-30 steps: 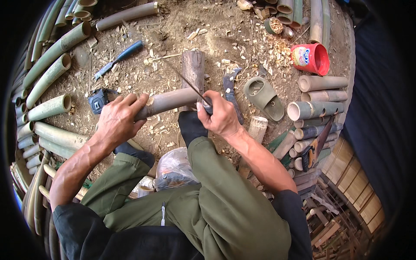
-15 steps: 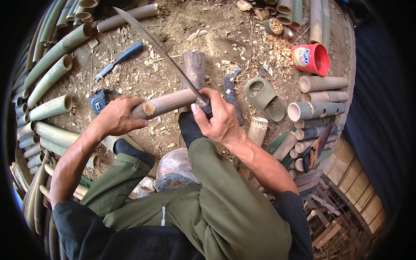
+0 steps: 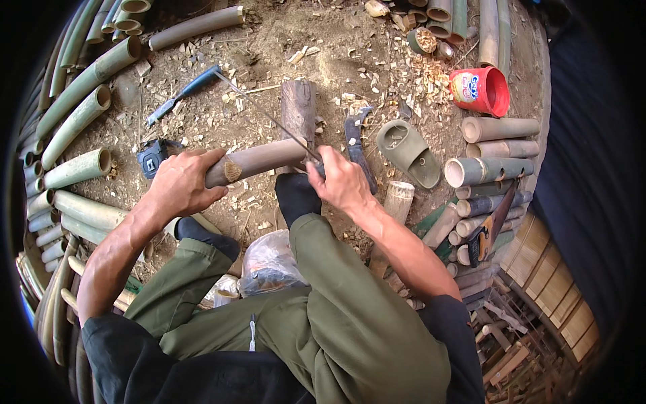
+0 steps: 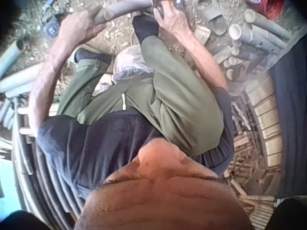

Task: The person measures a bamboo pole with a tape measure. They then cut the pole using a hand saw and a large knife, handling several bamboo segments on a dirt floor.

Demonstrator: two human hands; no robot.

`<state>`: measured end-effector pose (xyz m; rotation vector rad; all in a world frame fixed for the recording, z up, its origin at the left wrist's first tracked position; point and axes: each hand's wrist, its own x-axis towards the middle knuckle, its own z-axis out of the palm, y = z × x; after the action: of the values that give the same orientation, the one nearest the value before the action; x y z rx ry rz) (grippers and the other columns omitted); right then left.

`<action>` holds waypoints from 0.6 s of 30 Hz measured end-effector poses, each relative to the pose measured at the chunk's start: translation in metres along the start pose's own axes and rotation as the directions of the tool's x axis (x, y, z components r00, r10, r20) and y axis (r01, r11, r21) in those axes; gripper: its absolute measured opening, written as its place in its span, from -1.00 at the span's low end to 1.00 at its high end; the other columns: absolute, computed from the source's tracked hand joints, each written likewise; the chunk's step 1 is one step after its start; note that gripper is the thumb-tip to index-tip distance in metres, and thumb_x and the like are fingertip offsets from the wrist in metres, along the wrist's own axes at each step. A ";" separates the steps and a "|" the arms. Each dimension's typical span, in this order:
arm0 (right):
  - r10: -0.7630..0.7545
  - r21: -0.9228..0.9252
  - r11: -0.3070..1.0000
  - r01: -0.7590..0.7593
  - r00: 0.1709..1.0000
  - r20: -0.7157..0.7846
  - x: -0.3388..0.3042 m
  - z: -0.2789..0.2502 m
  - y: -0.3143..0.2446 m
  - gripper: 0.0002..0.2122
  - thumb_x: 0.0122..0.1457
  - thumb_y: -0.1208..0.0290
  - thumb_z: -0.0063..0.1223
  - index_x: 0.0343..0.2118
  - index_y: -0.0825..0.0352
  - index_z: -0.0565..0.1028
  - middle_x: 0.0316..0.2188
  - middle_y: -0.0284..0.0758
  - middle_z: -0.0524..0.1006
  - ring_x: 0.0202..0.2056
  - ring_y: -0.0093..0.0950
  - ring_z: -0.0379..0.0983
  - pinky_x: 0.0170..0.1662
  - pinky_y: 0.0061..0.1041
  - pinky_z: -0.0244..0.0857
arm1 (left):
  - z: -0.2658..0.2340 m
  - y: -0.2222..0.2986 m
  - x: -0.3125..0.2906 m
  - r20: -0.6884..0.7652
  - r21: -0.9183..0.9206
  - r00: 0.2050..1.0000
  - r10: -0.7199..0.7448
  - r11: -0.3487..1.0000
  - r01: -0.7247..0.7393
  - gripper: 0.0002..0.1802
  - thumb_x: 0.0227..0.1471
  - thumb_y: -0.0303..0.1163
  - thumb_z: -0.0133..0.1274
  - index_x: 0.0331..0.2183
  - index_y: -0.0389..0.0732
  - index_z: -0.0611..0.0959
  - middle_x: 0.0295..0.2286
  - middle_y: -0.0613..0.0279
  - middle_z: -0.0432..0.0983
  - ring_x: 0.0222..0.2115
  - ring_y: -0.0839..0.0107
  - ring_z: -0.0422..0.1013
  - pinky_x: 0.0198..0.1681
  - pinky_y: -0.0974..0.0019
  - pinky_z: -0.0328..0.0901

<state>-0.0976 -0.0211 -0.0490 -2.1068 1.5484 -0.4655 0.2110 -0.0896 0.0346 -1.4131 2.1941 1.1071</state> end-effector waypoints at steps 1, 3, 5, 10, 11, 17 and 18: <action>0.356 -0.190 0.932 -0.309 0.882 0.308 0.004 0.001 0.005 -0.71 0.21 0.32 0.08 -0.16 0.44 0.37 -0.52 0.01 0.56 -0.46 0.01 0.56 -0.46 -0.15 0.42 | 0.001 0.000 0.000 0.008 0.019 1.000 0.002 1.000 -0.002 -0.41 -0.16 -0.16 0.23 -0.06 -0.20 0.57 -0.32 -0.06 0.56 -0.28 -0.05 0.52 -0.19 -0.01 0.41; 0.257 0.033 0.961 -0.276 0.928 0.268 0.011 -0.012 0.008 -0.71 0.23 0.29 0.05 -0.17 0.45 0.37 -0.55 0.03 0.54 -0.45 0.06 0.55 -0.43 -0.15 0.43 | 0.000 0.004 0.003 -0.006 0.055 1.000 -0.014 0.998 0.014 -0.40 -0.17 -0.20 0.23 -0.03 -0.18 0.55 -0.34 -0.01 0.55 -0.30 0.00 0.52 -0.20 0.04 0.42; 0.136 0.188 0.970 -0.154 0.985 0.103 0.007 -0.018 -0.025 -0.69 0.24 0.28 0.06 -0.16 0.47 0.38 -0.51 0.03 0.55 -0.46 0.03 0.55 -0.42 -0.18 0.43 | 0.012 0.003 -0.008 -0.009 0.076 1.000 0.002 0.997 -0.001 -0.36 -0.17 -0.23 0.25 0.01 -0.16 0.52 -0.35 0.03 0.53 -0.32 0.05 0.52 -0.21 0.08 0.43; -0.043 0.145 0.988 0.062 0.991 -0.128 0.008 -0.010 -0.020 -0.72 0.20 0.35 0.10 -0.17 0.46 0.38 -0.51 0.00 0.54 -0.48 -0.10 0.57 -0.44 -0.23 0.45 | 0.021 0.002 -0.012 -0.200 0.172 0.976 0.086 0.984 -0.052 -0.25 -0.18 -0.28 0.30 0.10 -0.11 0.43 -0.31 0.09 0.48 -0.29 0.12 0.49 -0.24 0.12 0.44; 0.134 0.042 0.989 -0.139 0.986 0.099 0.003 -0.001 0.004 -0.73 0.20 0.34 0.10 -0.20 0.44 0.36 -0.52 0.03 0.54 -0.46 -0.05 0.56 -0.44 -0.19 0.45 | 0.022 0.003 -0.011 -0.180 0.189 0.980 0.084 0.981 -0.049 -0.23 -0.17 -0.27 0.32 0.11 -0.15 0.42 -0.28 0.08 0.47 -0.27 0.12 0.47 -0.22 0.07 0.43; 0.306 0.040 0.943 -0.331 0.905 0.295 -0.005 0.003 0.015 -0.70 0.22 0.27 0.06 -0.16 0.42 0.35 -0.46 0.09 0.54 -0.33 0.09 0.52 -0.31 -0.07 0.39 | 0.014 -0.006 -0.004 0.137 -0.062 0.990 -0.040 0.997 0.049 -0.31 -0.09 -0.06 0.22 0.00 -0.31 0.51 -0.22 -0.18 0.54 -0.16 -0.06 0.48 -0.04 0.04 0.38; 0.323 0.048 0.935 -0.352 0.899 0.295 -0.003 0.000 0.010 -0.69 0.22 0.27 0.06 -0.14 0.42 0.36 -0.45 0.09 0.55 -0.33 0.08 0.53 -0.30 -0.08 0.40 | 0.010 -0.010 -0.003 0.225 -0.162 0.974 -0.032 0.984 0.069 -0.33 -0.09 -0.04 0.22 -0.03 -0.31 0.55 -0.22 -0.22 0.55 -0.15 -0.08 0.49 -0.03 0.04 0.37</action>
<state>-0.1061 -0.0206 -0.0549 -1.6919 1.6356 -0.1076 0.2195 -0.0829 0.0256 -1.3308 1.9377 1.3877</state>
